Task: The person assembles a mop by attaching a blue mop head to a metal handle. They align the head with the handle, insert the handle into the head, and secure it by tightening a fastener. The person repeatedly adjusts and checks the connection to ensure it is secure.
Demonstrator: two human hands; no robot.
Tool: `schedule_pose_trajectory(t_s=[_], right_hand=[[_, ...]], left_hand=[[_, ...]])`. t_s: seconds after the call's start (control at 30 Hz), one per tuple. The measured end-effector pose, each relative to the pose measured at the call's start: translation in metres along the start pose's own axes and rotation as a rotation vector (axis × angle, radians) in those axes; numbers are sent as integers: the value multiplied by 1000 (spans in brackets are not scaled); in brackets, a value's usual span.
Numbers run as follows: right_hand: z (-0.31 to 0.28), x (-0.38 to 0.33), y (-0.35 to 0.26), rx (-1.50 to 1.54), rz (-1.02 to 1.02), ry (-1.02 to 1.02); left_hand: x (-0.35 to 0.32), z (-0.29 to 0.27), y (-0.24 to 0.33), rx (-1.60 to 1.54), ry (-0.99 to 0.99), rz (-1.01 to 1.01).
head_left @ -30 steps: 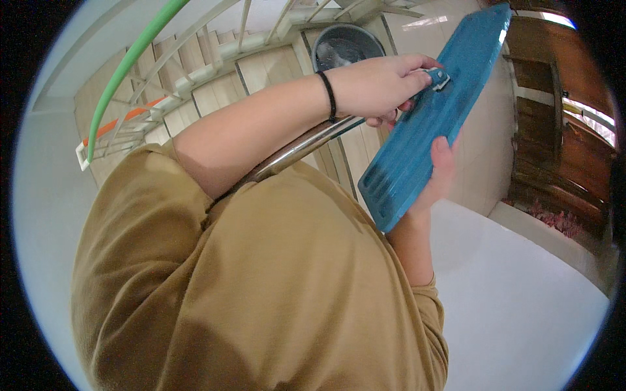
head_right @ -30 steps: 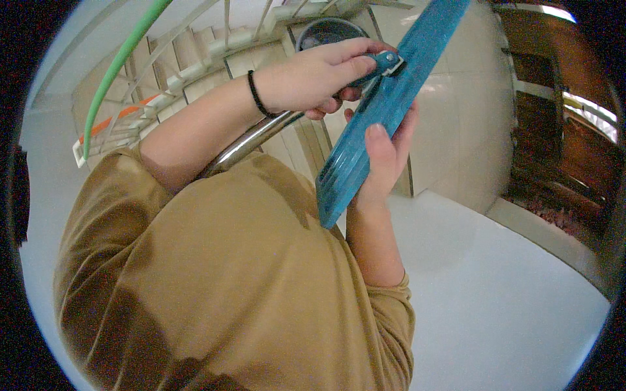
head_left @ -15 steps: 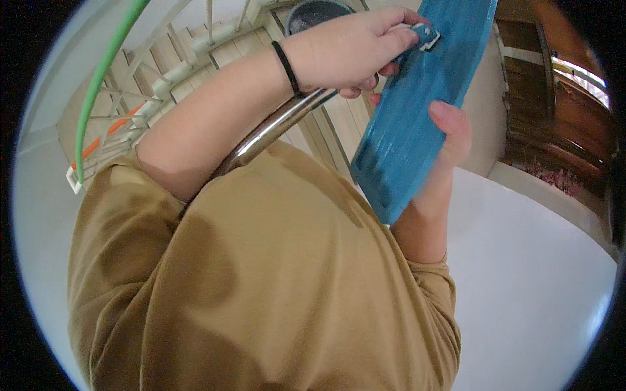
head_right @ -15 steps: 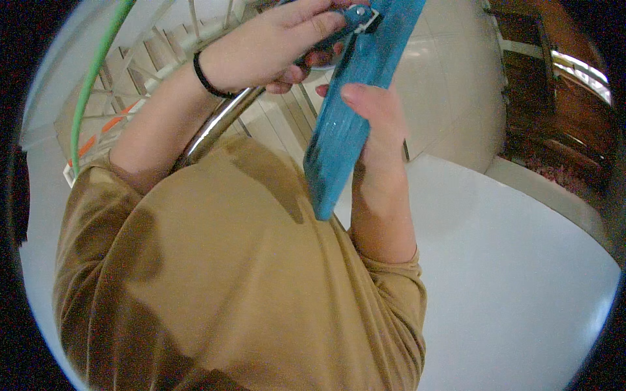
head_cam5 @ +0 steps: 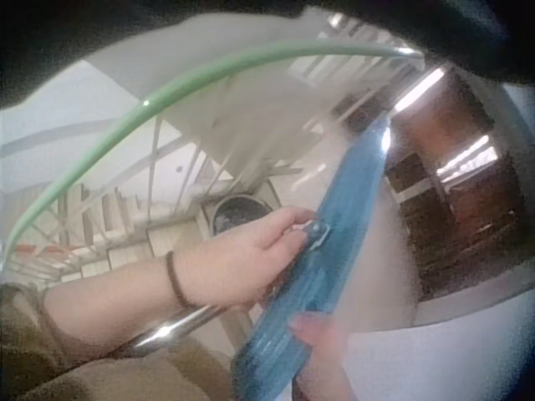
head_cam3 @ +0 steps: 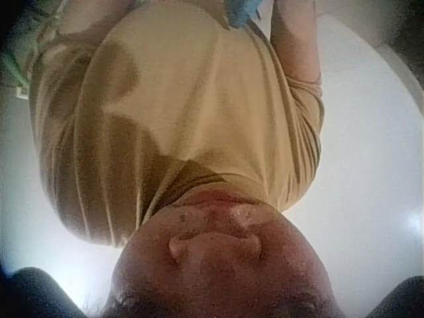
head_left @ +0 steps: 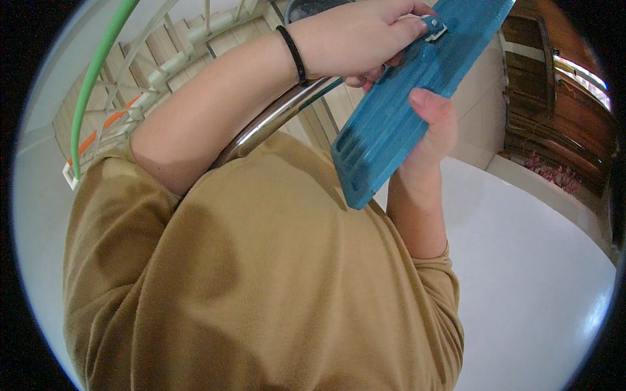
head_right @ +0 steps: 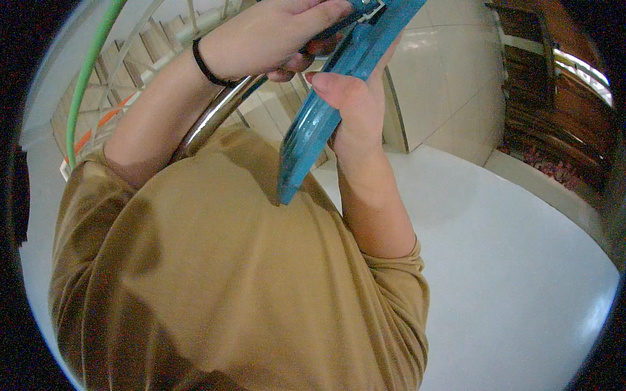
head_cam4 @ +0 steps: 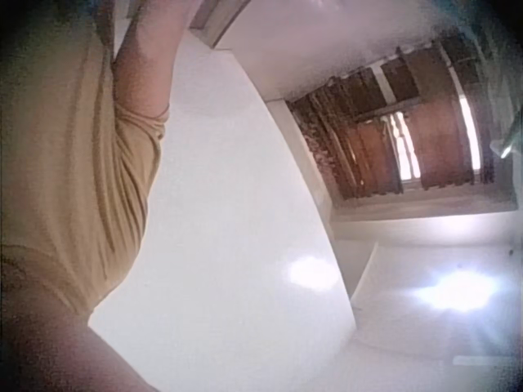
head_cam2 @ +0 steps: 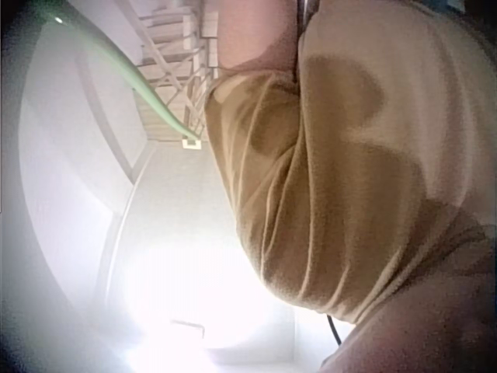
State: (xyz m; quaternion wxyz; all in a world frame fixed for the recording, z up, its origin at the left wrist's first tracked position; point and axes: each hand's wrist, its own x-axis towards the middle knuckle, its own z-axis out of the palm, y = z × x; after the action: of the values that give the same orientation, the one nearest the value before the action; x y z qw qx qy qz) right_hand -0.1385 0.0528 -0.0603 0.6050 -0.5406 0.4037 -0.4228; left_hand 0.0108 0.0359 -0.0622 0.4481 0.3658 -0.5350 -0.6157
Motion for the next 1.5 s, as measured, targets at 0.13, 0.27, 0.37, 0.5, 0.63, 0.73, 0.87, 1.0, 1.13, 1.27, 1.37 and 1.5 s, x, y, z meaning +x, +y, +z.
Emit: schedule_pose_trajectory(t_s=[0.13,0.27,0.37,0.5,0.63,0.73,0.87,1.0,1.13,1.27,1.37,1.5], right_hand=[[-2,2,1,-5,-3,12],[-3,5,4,18,-35,-4],[-2,7,1,17,-41,-13],[-2,4,-5,-23,-5,42],[-3,5,-15,-56,49,40],[-4,3,-18,73,106,74],[3,2,-18,103,98,229],[8,7,-20,54,101,307],[-9,4,-19,192,112,241],[-9,5,-25,193,183,232],[0,9,-31,241,183,305],[8,15,-29,141,90,301]], left_hand=[[8,5,0,9,25,-45],[-1,3,4,40,23,77],[14,6,-1,60,51,5],[5,6,5,59,23,126],[17,10,-8,157,105,246],[28,14,-15,134,129,198],[26,13,-12,186,136,230],[28,12,-14,240,158,217],[30,13,-17,197,136,196],[28,13,-15,227,147,180],[29,15,-14,275,145,167],[33,19,-17,301,195,188]])
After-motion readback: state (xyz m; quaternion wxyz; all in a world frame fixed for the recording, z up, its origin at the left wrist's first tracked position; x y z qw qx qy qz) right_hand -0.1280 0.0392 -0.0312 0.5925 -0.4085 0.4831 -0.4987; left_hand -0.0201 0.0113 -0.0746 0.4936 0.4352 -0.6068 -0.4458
